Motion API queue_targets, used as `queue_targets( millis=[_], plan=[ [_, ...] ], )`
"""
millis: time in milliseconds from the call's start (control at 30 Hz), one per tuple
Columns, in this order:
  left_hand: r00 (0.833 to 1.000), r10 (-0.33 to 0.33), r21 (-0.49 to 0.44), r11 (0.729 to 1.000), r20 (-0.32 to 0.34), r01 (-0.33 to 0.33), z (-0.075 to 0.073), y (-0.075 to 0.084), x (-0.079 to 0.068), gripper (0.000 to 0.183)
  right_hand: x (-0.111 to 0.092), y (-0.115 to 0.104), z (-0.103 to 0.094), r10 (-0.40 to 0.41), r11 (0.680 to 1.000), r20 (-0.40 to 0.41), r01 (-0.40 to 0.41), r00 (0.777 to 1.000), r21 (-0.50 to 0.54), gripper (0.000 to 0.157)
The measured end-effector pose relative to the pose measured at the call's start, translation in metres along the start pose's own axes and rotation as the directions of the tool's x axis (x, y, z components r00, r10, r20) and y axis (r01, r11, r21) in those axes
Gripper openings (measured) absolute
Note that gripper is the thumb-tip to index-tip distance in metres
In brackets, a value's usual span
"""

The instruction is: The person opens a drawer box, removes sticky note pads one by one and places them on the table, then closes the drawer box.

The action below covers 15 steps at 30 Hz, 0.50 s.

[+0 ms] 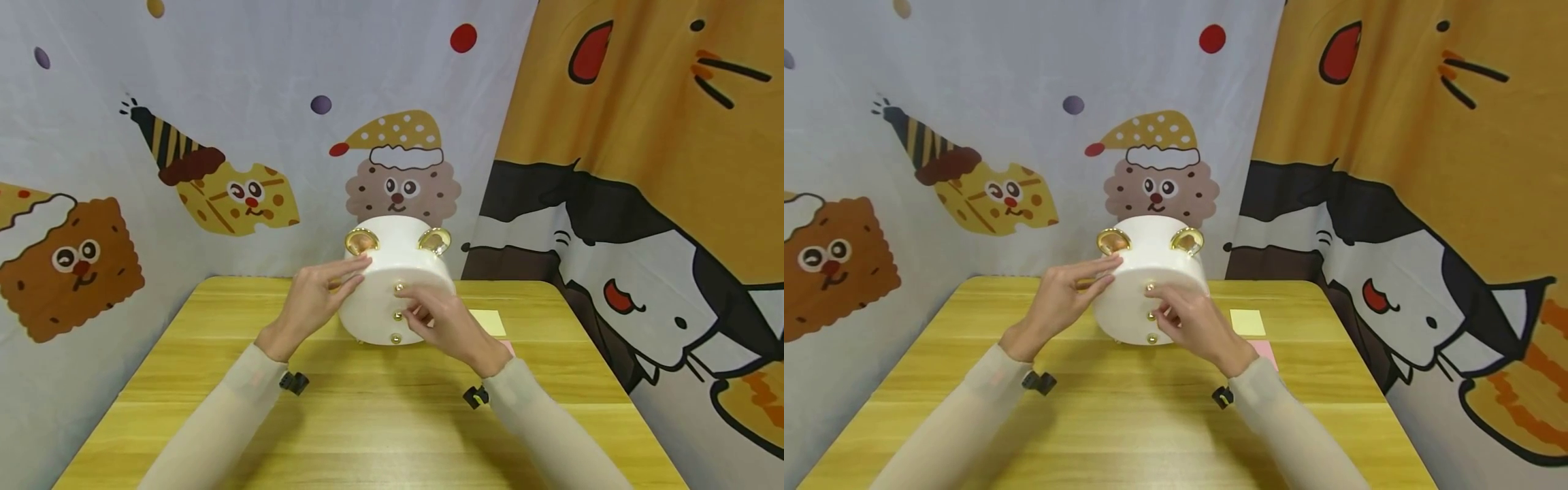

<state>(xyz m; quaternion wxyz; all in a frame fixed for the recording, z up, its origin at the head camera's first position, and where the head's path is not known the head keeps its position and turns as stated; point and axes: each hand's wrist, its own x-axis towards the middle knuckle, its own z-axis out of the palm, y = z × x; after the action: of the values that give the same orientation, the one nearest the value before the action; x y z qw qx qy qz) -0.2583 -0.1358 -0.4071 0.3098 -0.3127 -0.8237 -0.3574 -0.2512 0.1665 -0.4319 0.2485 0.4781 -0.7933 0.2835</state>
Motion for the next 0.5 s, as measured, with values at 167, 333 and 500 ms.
queue_targets(
  millis=[167, 333, 500],
  plan=[
    [1.000, 0.020, 0.052, 0.998, -0.015, -0.019, 0.000, -0.001, 0.000, 0.034, -0.004, 0.002, 0.006, 0.004, 0.999, 0.065, -0.007, 0.998, 0.043, 0.042],
    [0.999, 0.036, 0.086, 0.996, -0.025, -0.033, 0.001, -0.001, 0.000, 0.034, -0.006, 0.005, 0.013, 0.049, 0.999, 0.121, -0.048, 0.991, -0.006, 0.035],
    [0.999, 0.040, 0.092, 0.995, -0.023, -0.038, 0.003, -0.001, 0.000, 0.034, -0.005, 0.007, 0.019, 0.087, 0.995, 0.147, -0.079, 0.985, -0.057, 0.032]
  ],
)
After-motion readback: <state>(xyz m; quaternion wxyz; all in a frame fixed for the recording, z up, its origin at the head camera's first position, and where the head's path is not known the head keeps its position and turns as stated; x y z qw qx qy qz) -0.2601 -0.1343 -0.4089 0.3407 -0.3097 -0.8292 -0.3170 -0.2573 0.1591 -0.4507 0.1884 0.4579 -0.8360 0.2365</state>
